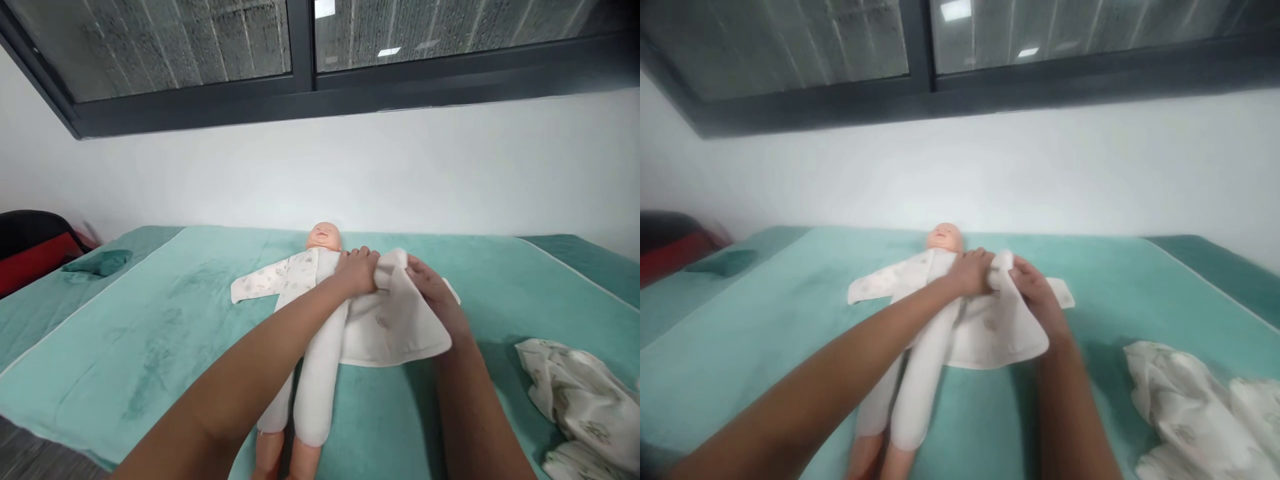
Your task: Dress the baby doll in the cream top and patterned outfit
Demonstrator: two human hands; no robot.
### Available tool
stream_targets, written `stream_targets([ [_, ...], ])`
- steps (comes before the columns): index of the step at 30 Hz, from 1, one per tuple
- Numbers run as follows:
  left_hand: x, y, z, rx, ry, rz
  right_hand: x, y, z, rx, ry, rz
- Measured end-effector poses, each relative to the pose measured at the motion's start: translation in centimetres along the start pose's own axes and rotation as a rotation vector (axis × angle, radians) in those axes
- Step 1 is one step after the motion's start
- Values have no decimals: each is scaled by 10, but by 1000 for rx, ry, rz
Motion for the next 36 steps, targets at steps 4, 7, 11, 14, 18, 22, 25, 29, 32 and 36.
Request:
stream_targets([
  [4,28,8,-5,-131,374,-15,-31,0,14,-45,18,-135],
  [7,60,22,-27,-154,474,140,-60,7,25,-52,89,-273],
  [11,76,46,-72,0,427,355,-93,21,35,-88,205,-478],
  [14,72,67,-103,191,355,465,-106,30,37,-104,252,-606],
  [18,72,100,-114,338,381,573,-105,29,34,-67,284,-599],
  [22,56,110,-101,419,463,334,-105,29,37,-58,333,-612],
  [25,54,108,-85,372,381,250,-108,31,41,-59,404,-638],
  [29,53,100,-90,384,417,270,-105,29,43,-37,518,-525],
  [32,58,95,-101,393,501,357,-101,26,37,39,765,-388],
  [36,63,85,-104,396,418,332,-109,34,31,144,1069,-447],
])
Point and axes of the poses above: each hand's wrist, its own y-axis away from the middle knuckle, its own x-axis out of the back of the hand, z = x × y, the point moved 9 cm from there along -y, towards the middle knuckle, and after that the axes turned 1 degree about -y, right-handed, at the moved point
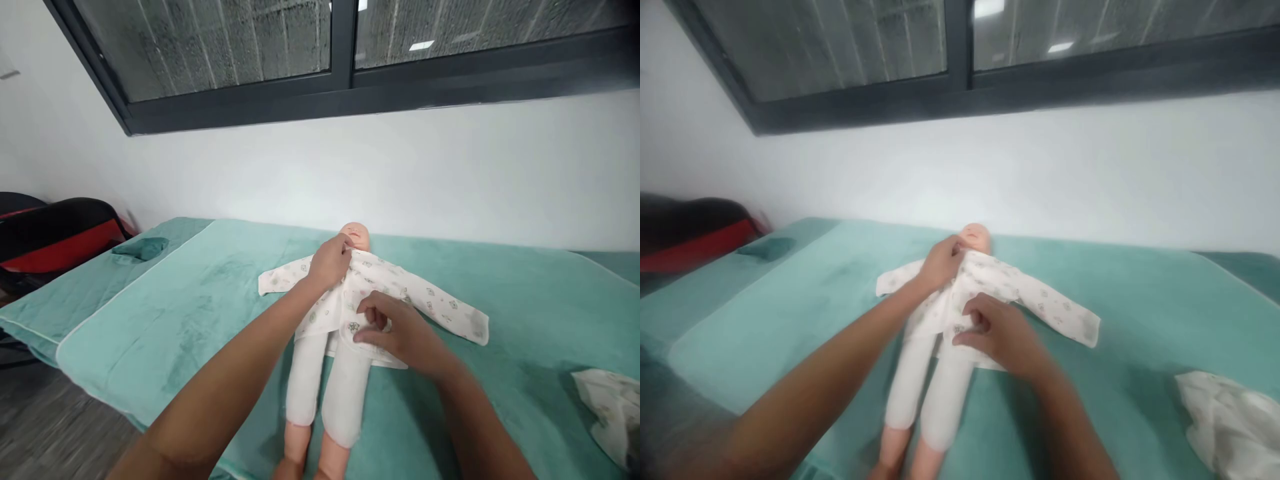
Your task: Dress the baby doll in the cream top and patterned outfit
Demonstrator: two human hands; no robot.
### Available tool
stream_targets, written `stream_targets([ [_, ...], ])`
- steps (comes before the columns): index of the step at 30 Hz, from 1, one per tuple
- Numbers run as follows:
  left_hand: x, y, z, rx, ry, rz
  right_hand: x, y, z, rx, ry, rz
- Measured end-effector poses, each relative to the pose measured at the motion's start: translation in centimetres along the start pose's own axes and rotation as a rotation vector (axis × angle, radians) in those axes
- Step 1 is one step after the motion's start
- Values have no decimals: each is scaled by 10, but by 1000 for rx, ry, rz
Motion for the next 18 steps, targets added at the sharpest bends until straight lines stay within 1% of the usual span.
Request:
stream_targets([
  [3,-9,-3,3,54,-112,-132,-4,6,-7,44,112,-67],
  [5,-13,-3,9,49,-206,-190,-5,8,-10,76,166,-76],
  [9,-17,-5,21,-9,-351,-201,-7,8,-20,164,210,-42],
  [12,-17,-9,32,-79,-376,-144,-8,8,-30,238,203,21],
  [15,-10,-16,44,-162,-421,1,-8,9,-43,316,111,86],
  [16,-9,-19,45,-166,-431,36,-9,10,-47,337,76,90],
  [18,-9,-22,41,-134,-411,48,-12,10,-50,355,18,79],
])
Point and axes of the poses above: each hand's wrist, its own y-axis away from the middle knuckle, its own x-axis out of the back of the hand, z = x × y, the point moved 9 cm from there along -y, towards the middle knuckle, and after that the axes turned 1 degree about -y, right-handed, at the moved point
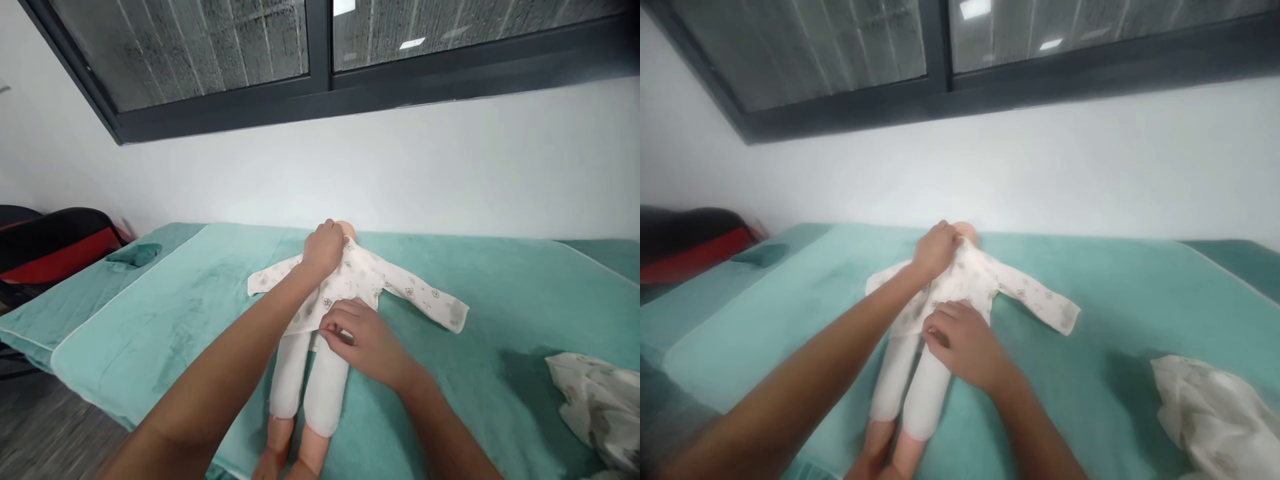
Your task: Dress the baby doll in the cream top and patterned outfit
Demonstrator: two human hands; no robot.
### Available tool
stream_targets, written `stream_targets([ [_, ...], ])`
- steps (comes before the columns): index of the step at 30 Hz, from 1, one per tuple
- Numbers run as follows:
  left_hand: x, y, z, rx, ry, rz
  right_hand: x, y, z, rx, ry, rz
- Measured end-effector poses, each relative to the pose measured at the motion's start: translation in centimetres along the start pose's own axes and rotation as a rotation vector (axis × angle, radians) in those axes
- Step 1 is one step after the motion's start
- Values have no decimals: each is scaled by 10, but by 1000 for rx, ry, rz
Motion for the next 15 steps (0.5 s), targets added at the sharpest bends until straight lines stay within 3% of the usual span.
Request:
stream_targets([
  [4,0,16,-15,46,146,23,9,3,19,-129,-139,70],
  [8,19,74,-44,87,278,186,32,9,43,-241,-203,285],
  [10,21,113,-55,82,322,157,34,10,50,-264,-199,342],
  [12,20,149,-61,66,352,102,28,9,53,-277,-163,321],
  [15,18,189,-55,-13,388,22,17,8,55,-277,-79,286],
])
Point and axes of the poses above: each hand's wrist, its own y-axis away from the middle knuckle, its own x-axis out of the back of the hand, z = x × y, the point moved 9 cm from there along -y, towards the middle knuckle, and after that the axes turned 1 degree about -y, right-handed, at the moved point
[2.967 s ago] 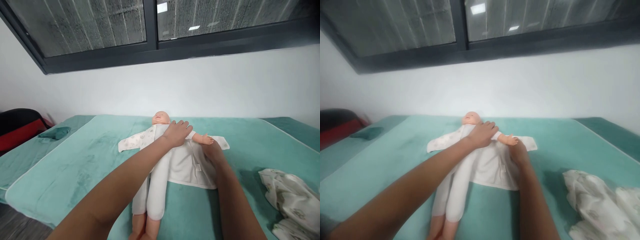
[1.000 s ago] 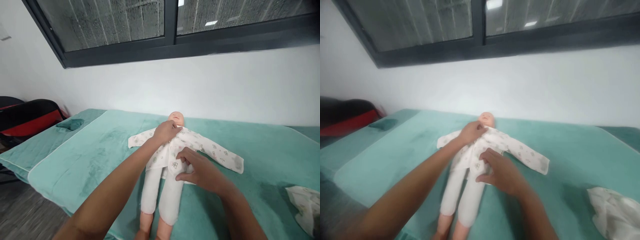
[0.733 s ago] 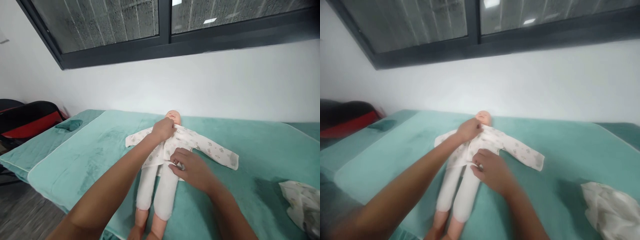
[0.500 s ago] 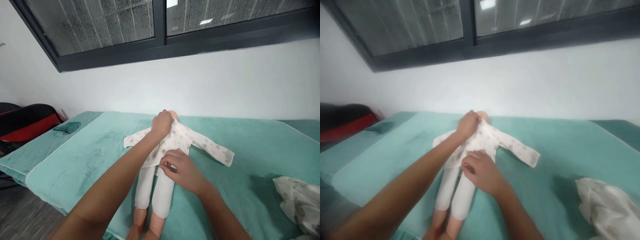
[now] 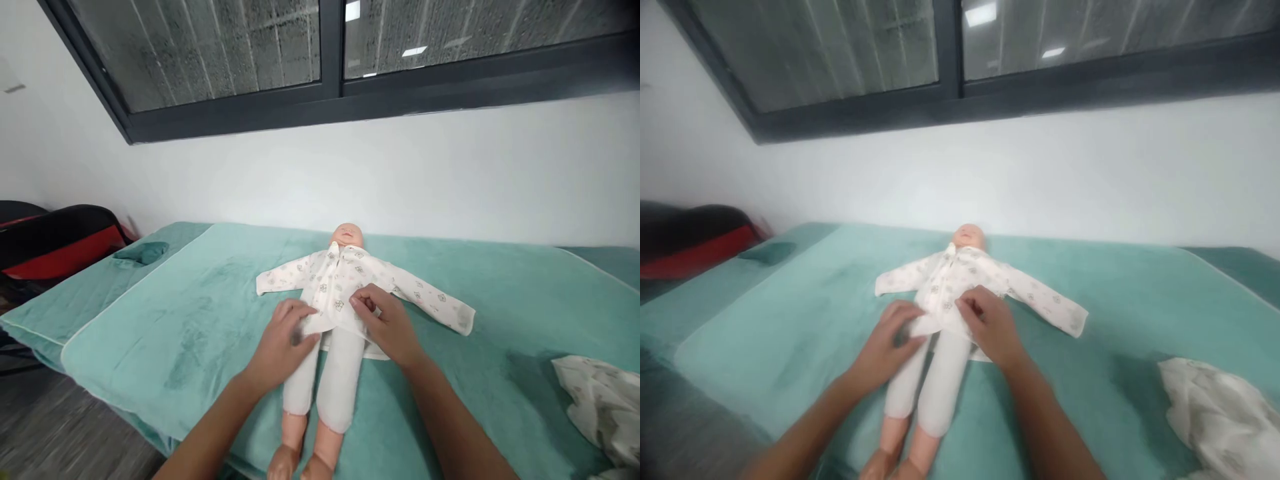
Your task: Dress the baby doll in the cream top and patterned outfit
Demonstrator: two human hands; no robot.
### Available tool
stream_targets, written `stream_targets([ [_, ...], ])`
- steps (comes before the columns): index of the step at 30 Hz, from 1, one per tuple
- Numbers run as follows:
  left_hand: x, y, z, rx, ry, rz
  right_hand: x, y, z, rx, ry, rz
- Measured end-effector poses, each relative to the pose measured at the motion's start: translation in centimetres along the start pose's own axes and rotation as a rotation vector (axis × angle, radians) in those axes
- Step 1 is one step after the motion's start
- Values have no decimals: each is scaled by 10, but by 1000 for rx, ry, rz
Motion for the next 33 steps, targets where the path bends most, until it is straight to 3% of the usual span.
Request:
stream_targets([
  [5,-5,18,6,-52,-66,45,-1,10,18,-70,-37,87],
  [10,-7,33,2,-97,100,98,-1,29,36,-204,-125,157],
  [14,-2,39,-15,-48,281,106,-9,54,33,-233,-53,81],
  [17,0,25,-45,79,358,104,-13,74,32,-284,64,32],
  [20,3,2,-85,207,182,148,-12,85,29,-302,160,35],
  [24,8,-29,-114,195,-240,143,-6,87,30,-348,168,108],
  [28,16,-39,-127,241,-401,146,0,87,33,-378,188,180],
  [33,24,-35,-130,344,-417,189,5,88,37,-413,257,231],
])
Point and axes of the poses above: each hand's wrist, its own y-axis away from the middle knuckle, its own x-axis out of the back of the hand, z = x × y, the point moved 9 cm from there along -y, towards the middle knuckle, and after that the axes turned 1 degree about -y, right-handed, at the moved point
